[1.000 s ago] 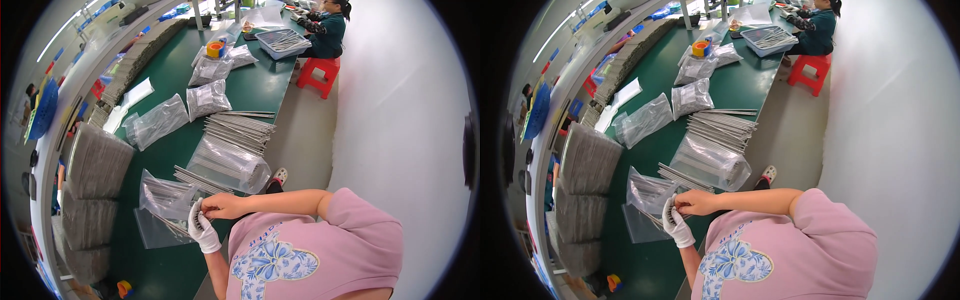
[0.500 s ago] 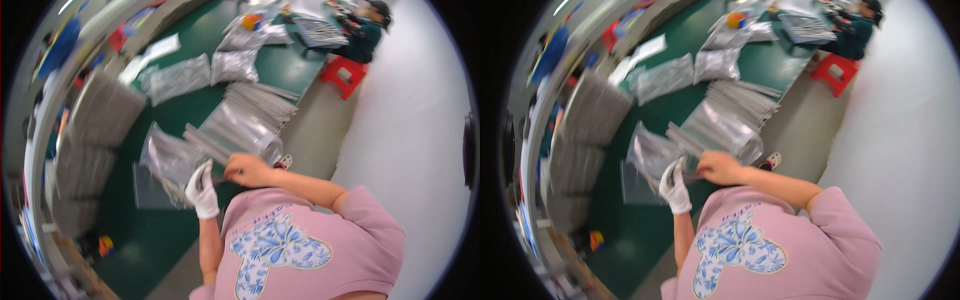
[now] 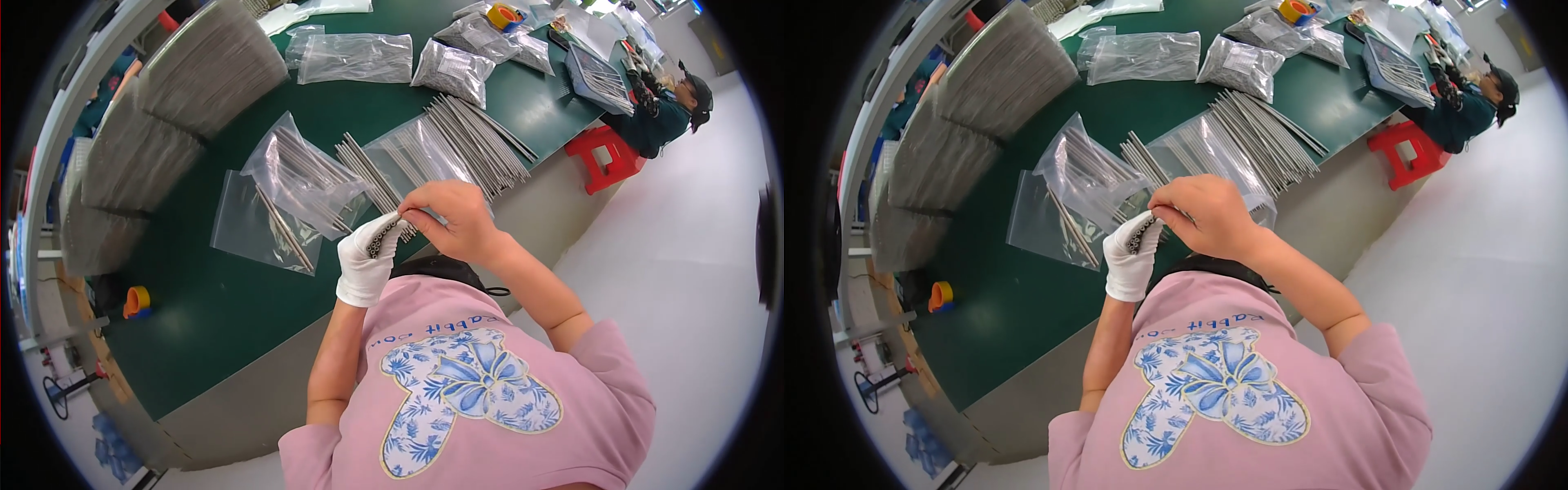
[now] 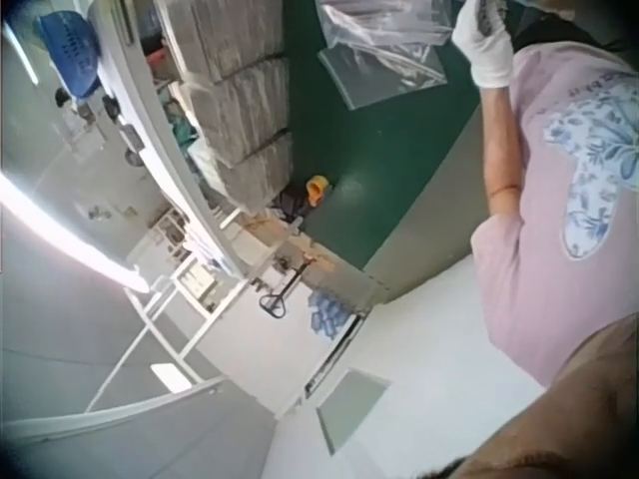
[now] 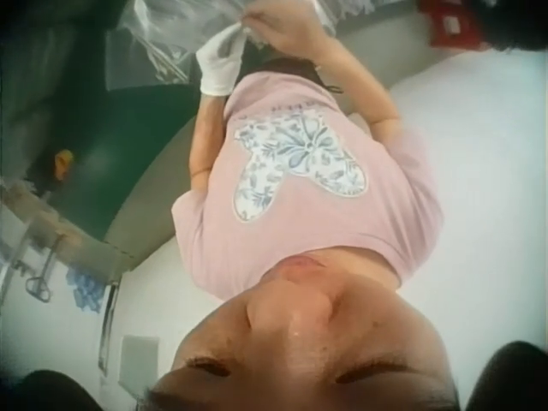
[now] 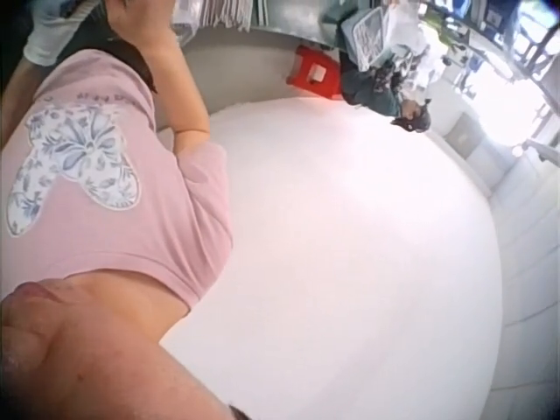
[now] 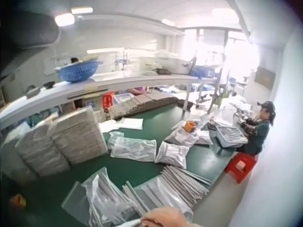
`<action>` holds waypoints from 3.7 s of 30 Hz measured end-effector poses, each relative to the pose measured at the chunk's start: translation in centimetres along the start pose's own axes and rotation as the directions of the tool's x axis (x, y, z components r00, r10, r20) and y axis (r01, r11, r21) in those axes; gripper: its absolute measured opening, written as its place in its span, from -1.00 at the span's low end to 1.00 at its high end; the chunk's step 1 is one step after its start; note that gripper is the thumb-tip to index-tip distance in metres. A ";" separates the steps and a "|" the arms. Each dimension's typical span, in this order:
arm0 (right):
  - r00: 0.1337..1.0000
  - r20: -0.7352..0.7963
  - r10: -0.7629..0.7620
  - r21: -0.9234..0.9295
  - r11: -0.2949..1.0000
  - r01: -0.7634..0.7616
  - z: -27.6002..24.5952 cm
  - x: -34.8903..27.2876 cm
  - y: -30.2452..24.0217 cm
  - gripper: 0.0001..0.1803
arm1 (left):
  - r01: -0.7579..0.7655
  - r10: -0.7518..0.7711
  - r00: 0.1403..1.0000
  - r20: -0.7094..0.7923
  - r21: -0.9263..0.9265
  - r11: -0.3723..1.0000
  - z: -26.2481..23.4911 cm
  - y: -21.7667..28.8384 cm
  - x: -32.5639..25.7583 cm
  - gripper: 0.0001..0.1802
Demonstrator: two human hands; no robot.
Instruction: The recorder is picking up thin metal rods from a pile on a workbench and inserting them one by one into small plastic bags.
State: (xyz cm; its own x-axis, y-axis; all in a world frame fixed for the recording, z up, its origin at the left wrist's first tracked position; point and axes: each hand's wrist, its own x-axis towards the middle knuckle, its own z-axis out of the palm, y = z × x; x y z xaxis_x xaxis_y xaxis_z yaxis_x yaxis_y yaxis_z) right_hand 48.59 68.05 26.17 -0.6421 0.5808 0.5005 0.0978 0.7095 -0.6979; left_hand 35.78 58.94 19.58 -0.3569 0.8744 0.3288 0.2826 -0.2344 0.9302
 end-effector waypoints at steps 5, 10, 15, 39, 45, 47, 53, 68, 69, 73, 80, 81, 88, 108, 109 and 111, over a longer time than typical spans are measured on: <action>1.000 0.019 -0.019 -0.012 1.000 0.019 0.0 0.2 0.3 -0.93 | -0.047 0.047 0.999 -0.007 0.032 0.998 0.0 0.2 0.3 -0.77; 0.998 0.056 -0.040 -0.029 0.999 0.041 0.0 0.6 0.3 -0.93 | -0.034 0.034 0.999 -0.012 0.036 0.999 0.2 -0.2 0.4 -0.77; 0.994 0.079 -0.069 -0.076 0.994 0.075 -0.1 0.9 0.2 -0.92 | -0.048 0.048 0.999 -0.015 0.016 0.999 0.2 0.1 0.5 -0.78; 0.981 0.115 -0.155 -0.189 0.966 0.175 0.6 0.1 -0.3 -0.90 | -0.104 0.107 0.993 -0.040 0.054 0.993 0.1 -0.3 -0.1 -0.76; 0.973 0.092 -0.214 -0.197 0.954 0.228 0.6 0.1 -0.6 -0.91 | -0.098 0.098 0.995 -0.006 0.058 0.994 0.0 -0.1 -0.2 -0.78; 0.969 0.090 -0.228 -0.209 0.947 0.243 0.8 0.1 -0.5 -0.91 | -0.121 0.122 0.992 -0.026 0.048 0.991 0.1 -0.3 -0.2 -0.79; 0.974 0.017 -0.224 -0.199 0.954 0.223 1.1 -0.4 -0.2 -0.90 | -0.115 0.116 0.993 -0.005 0.077 0.990 0.1 0.0 -0.1 -0.78; 0.986 -0.022 -0.167 -0.108 0.981 0.163 -0.3 0.7 -1.7 -0.84 | -0.143 0.142 0.989 0.028 0.016 0.990 0.3 0.0 0.0 -0.77; 0.992 0.046 -0.118 -0.076 0.990 0.121 -0.6 1.2 -1.7 -0.85 | -0.141 0.141 0.990 0.024 0.018 0.990 0.5 -0.2 -0.3 -0.77; 0.987 0.120 0.109 0.047 0.992 -0.116 0.1 0.2 -0.8 -0.91 | -0.142 0.142 0.990 0.007 0.059 0.988 0.6 -0.4 -0.1 -0.76; 0.982 0.118 0.148 0.073 0.985 -0.157 0.5 -0.4 -0.4 -0.93 | -0.123 0.121 0.992 0.034 0.070 0.990 0.4 -0.4 -0.2 -0.77; 0.988 0.108 0.112 0.038 0.993 -0.116 0.5 -0.3 -0.4 -0.94 | -0.122 0.120 0.992 0.034 0.069 0.990 0.4 -0.4 -0.1 -0.77; 0.985 0.115 -0.125 -0.174 0.974 0.144 0.4 0.3 -0.9 -0.89 | -0.138 0.136 0.990 0.021 0.095 0.986 0.2 -0.1 -0.1 -0.76; 0.983 0.134 -0.129 -0.100 0.985 0.143 0.5 0.2 -0.5 -0.88 | -0.095 0.094 0.995 0.027 0.077 0.992 -0.2 -0.2 -0.2 -0.76; 0.984 0.137 -0.118 -0.098 0.986 0.132 0.5 0.2 -0.6 -0.88 | -0.106 0.105 0.994 0.020 0.073 0.992 0.0 -0.2 -0.2 -0.77; 0.987 0.075 -0.143 -0.098 0.984 0.150 -0.3 0.9 -1.6 -0.88 | -0.117 0.116 0.993 0.015 0.069 0.991 0.2 -0.3 0.0 -0.78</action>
State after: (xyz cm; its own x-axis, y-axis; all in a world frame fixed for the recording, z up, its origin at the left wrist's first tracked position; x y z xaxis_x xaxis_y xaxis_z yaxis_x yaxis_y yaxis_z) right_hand 48.04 67.56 27.91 -0.7046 0.4421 0.5551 0.0750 0.8242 -0.5613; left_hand 35.86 59.06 19.31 -0.3085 0.8475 0.4320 0.3833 -0.3048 0.8719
